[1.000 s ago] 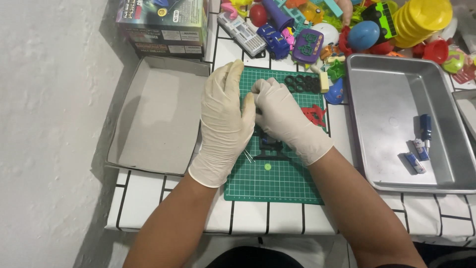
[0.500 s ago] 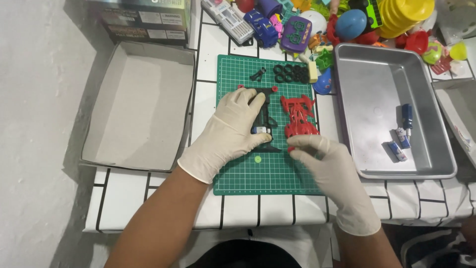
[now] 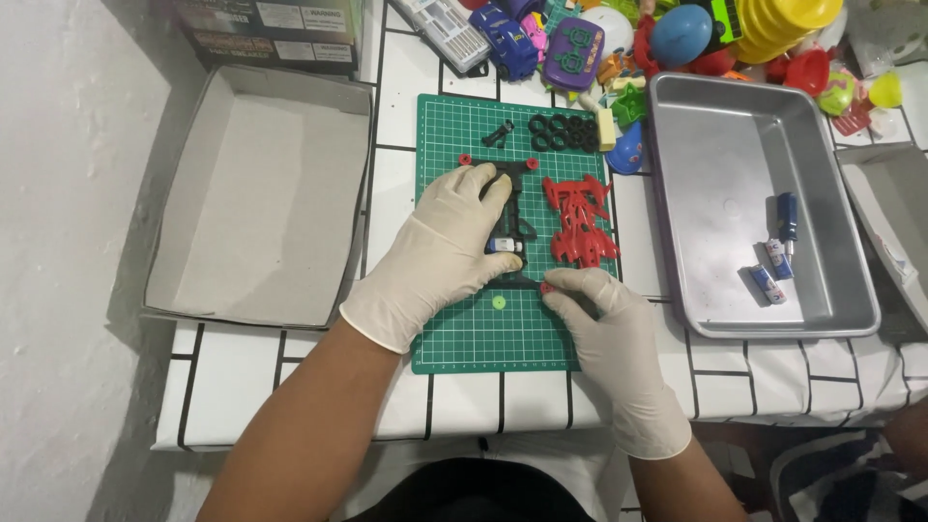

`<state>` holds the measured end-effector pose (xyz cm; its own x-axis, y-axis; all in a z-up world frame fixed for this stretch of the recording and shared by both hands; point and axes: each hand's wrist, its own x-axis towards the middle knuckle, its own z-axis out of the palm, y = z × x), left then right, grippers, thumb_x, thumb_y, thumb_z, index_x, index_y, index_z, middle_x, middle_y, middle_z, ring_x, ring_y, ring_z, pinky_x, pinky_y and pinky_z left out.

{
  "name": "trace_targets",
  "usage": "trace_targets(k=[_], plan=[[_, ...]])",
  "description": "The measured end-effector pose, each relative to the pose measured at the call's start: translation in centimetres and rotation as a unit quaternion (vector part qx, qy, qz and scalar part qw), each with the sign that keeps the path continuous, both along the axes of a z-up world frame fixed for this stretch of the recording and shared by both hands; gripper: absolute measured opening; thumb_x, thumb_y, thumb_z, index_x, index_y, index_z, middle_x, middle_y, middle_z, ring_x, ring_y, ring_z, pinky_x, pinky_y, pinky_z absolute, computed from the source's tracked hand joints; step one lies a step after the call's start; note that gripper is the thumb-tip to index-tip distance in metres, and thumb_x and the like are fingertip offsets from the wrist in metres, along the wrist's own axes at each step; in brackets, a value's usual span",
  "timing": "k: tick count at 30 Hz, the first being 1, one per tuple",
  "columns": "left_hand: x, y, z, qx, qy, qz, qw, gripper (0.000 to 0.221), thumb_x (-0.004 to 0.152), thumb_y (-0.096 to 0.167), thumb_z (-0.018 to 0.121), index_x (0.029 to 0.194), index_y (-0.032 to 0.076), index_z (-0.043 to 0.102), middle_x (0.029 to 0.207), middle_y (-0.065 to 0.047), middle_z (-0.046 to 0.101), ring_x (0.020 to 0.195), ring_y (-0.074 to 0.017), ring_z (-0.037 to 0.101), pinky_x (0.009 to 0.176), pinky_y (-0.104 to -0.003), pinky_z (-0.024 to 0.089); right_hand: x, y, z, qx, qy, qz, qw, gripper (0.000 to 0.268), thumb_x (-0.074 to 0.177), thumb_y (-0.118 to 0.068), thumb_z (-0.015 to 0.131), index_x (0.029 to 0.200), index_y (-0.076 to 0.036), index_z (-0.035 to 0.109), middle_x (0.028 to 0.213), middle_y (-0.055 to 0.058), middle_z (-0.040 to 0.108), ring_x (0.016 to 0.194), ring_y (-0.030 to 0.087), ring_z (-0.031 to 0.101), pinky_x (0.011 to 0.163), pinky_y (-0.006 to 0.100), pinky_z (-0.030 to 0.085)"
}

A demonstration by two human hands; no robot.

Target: Assembling a plastic model car by installing gears, shafts, and other small components into the chassis on a cutting mat.

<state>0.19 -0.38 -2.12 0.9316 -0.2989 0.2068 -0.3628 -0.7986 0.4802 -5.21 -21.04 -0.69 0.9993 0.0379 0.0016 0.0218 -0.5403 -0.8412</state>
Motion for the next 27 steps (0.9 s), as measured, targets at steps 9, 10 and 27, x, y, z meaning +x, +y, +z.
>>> trace_targets(k=[9,10,27], plan=[[-0.3,0.1,0.3,-0.015,-0.007,-0.003,1.000,0.083,0.080,0.040,0.083,0.144,-0.002,0.051,0.140,-0.028,0.052,0.138,-0.0448,0.045,0.118,-0.053,0.029,0.1,0.4,-0.6,0.036,-0.008,-0.007,0.999,0.020,0.085,-0.001,0.079,0.103,-0.009,0.081,0.096,0.010,0.077,0.096,0.022,0.070,0.088,0.037,0.056],[-0.3,0.1,0.3,-0.015,-0.008,-0.003,1.000,0.083,0.080,0.040,0.083,0.144,-0.002,0.051,0.140,-0.028,0.052,0.138,-0.0448,0.045,0.118,-0.053,0.029,0.1,0.4,-0.7,0.036,-0.008,-0.008,0.999,0.020,0.085,-0.001,0.079,0.103,-0.009,0.081,0.096,0.010,0.077,0.096,0.022,0.070,0.088,0.037,0.056],[-0.2,0.1,0.4,-0.008,-0.046,0.008,0.999,0.085,0.079,0.047,0.082,0.142,0.000,0.053,0.135,-0.027,0.054,0.136,-0.0431,0.048,0.118,-0.051,0.032,-1.6,-0.7,-0.7,-0.026,-0.061,-0.033,0.997,0.017,0.078,-0.007,0.088,0.085,-0.003,0.073,0.084,0.010,0.070,0.074,0.027,0.069,0.064,0.038,0.056]])
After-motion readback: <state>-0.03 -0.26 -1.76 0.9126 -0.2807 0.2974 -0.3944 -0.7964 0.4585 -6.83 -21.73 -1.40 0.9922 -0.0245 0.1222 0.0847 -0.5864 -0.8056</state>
